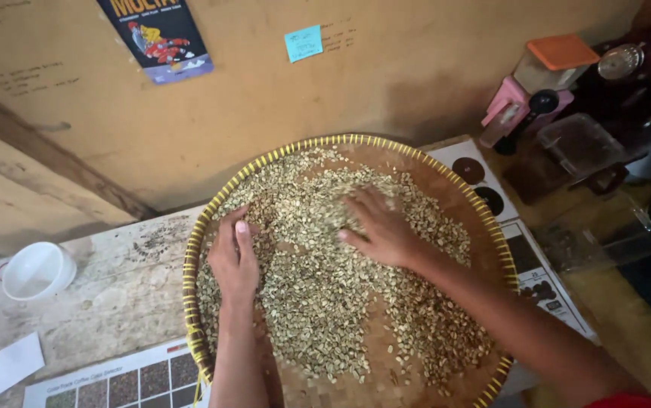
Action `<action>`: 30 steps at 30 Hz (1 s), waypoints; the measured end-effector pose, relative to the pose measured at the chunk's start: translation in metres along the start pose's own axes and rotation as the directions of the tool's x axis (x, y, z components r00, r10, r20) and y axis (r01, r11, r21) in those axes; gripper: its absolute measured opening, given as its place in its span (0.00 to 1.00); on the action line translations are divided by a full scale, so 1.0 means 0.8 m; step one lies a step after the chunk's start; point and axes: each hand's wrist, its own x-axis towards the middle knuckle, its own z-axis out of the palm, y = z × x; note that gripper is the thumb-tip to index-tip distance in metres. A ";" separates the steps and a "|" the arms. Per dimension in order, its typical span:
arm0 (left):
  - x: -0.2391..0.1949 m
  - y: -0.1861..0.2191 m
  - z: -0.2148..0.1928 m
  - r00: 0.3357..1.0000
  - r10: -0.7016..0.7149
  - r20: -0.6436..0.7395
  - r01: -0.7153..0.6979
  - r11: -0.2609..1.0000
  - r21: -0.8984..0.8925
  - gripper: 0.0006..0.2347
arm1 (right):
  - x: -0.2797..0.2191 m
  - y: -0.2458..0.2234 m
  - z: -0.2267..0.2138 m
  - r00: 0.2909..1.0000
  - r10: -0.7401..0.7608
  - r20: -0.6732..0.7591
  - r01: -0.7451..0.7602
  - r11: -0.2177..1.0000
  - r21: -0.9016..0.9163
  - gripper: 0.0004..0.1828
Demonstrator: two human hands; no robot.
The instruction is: The person sorts green coffee beans in a large woven basket by hand, picking out defective beans and moving them aside. The person repeatedly sifts through the beans with both hands to separate the good beans from the bad ones.
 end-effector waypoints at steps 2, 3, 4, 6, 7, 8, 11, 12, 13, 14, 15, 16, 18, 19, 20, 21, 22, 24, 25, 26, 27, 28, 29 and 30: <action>0.000 -0.005 0.004 1.000 0.001 -0.003 -0.001 1.000 -0.012 0.14 | 0.002 -0.022 0.001 0.998 -0.044 0.043 0.042 0.998 0.052 0.38; 0.001 -0.008 0.008 1.000 0.008 -0.007 -0.008 1.000 -0.025 0.16 | 0.004 -0.033 0.002 0.993 -0.089 0.077 0.081 0.991 0.104 0.37; -0.001 -0.010 0.008 1.000 0.008 -0.003 -0.008 1.000 -0.027 0.16 | -0.001 -0.044 0.002 0.993 -0.085 0.078 0.077 0.991 0.105 0.37; -0.002 -0.012 0.008 1.000 0.010 0.018 -0.010 1.000 0.000 0.14 | -0.009 -0.064 0.000 0.969 -0.230 0.087 0.216 0.965 0.145 0.27; 0.000 -0.007 0.006 1.000 0.009 0.019 -0.009 1.000 0.001 0.14 | -0.014 -0.065 -0.004 0.969 -0.229 0.088 0.215 0.965 0.147 0.27; 0.002 -0.003 0.004 0.999 0.020 0.028 -0.020 1.000 -0.008 0.14 | -0.018 -0.067 -0.008 0.957 -0.246 0.151 0.221 0.961 0.166 0.25; 0.001 0.003 -0.001 0.999 0.025 0.034 -0.025 1.000 -0.011 0.13 | -0.033 -0.091 -0.043 0.942 -0.280 0.184 0.265 0.959 0.100 0.22; -0.001 0.005 -0.002 0.999 0.028 0.035 -0.027 1.000 -0.009 0.14 | -0.039 -0.102 -0.059 0.944 -0.294 0.150 0.296 0.955 0.008 0.23; 0.000 0.008 -0.003 0.999 0.023 0.035 -0.023 1.000 -0.009 0.14 | -0.053 -0.112 -0.054 0.943 -0.294 0.154 0.296 0.955 0.009 0.23; 0.001 0.011 -0.004 0.998 0.043 0.052 -0.043 0.999 -0.013 0.16 | -0.067 -0.121 -0.050 0.898 -0.394 0.197 0.399 0.917 0.011 0.29; 0.002 0.014 -0.005 0.995 0.065 0.070 -0.064 0.998 -0.018 0.19 | -0.080 -0.131 -0.046 0.841 -0.486 0.237 0.496 0.868 0.016 0.35; 0.002 0.016 -0.006 0.995 0.062 0.072 -0.061 0.998 -0.018 0.19 | -0.080 -0.129 -0.043 0.841 -0.485 0.239 0.495 0.869 0.018 0.35; 0.002 0.020 -0.007 0.996 0.062 0.067 -0.061 0.998 -0.026 0.17 | -0.082 -0.127 -0.036 0.749 -0.407 0.523 0.459 0.888 0.033 0.37; 0.001 0.020 -0.005 0.996 0.061 0.070 -0.059 0.998 -0.027 0.17 | -0.079 -0.106 -0.027 0.749 -0.405 0.525 0.456 0.889 0.035 0.37; -0.001 0.019 -0.003 0.996 0.058 0.070 -0.057 0.998 -0.029 0.18 | -0.076 -0.085 -0.019 0.855 -0.392 0.340 0.421 0.907 -0.013 0.33; 0.000 0.018 -0.005 0.996 0.058 0.061 -0.056 0.998 -0.024 0.19 | -0.068 -0.065 -0.010 0.916 -0.378 0.136 0.387 0.921 -0.051 0.30; -0.002 0.020 -0.009 0.997 0.057 0.057 -0.056 0.998 -0.019 0.19 | -0.065 -0.065 -0.016 0.914 -0.383 0.134 0.393 0.918 -0.049 0.30; 0.000 0.023 -0.009 0.997 0.050 0.060 -0.048 0.998 -0.038 0.20 | -0.059 -0.064 -0.030 0.937 -0.343 -0.066 0.332 0.933 -0.137 0.21; 0.001 0.019 -0.006 0.997 0.056 0.057 -0.054 0.998 -0.041 0.20 | -0.062 -0.086 -0.041 0.937 -0.343 -0.070 0.331 0.933 -0.143 0.21; 0.003 0.015 -0.004 0.997 0.047 0.056 -0.045 0.998 -0.033 0.22 | -0.065 -0.107 -0.051 0.932 -0.363 -0.008 0.360 0.926 -0.112 0.20; -0.001 0.010 -0.003 0.998 0.029 0.057 -0.028 0.999 -0.022 0.24 | -0.072 -0.131 -0.060 0.922 -0.383 0.059 0.387 0.919 -0.072 0.19; 0.000 0.009 -0.004 0.998 0.028 0.059 -0.026 0.999 -0.023 0.24 | -0.090 -0.151 -0.053 0.922 -0.382 0.061 0.386 0.920 -0.072 0.19; 0.001 0.009 -0.004 0.998 0.035 0.045 -0.033 0.999 -0.029 0.25 | -0.109 -0.171 -0.046 0.912 -0.380 0.154 0.354 0.920 0.168 0.23; 0.002 0.008 -0.004 0.999 0.042 0.032 -0.040 0.999 -0.035 0.25 | -0.128 -0.191 -0.039 0.886 -0.395 0.241 0.283 0.874 0.395 0.27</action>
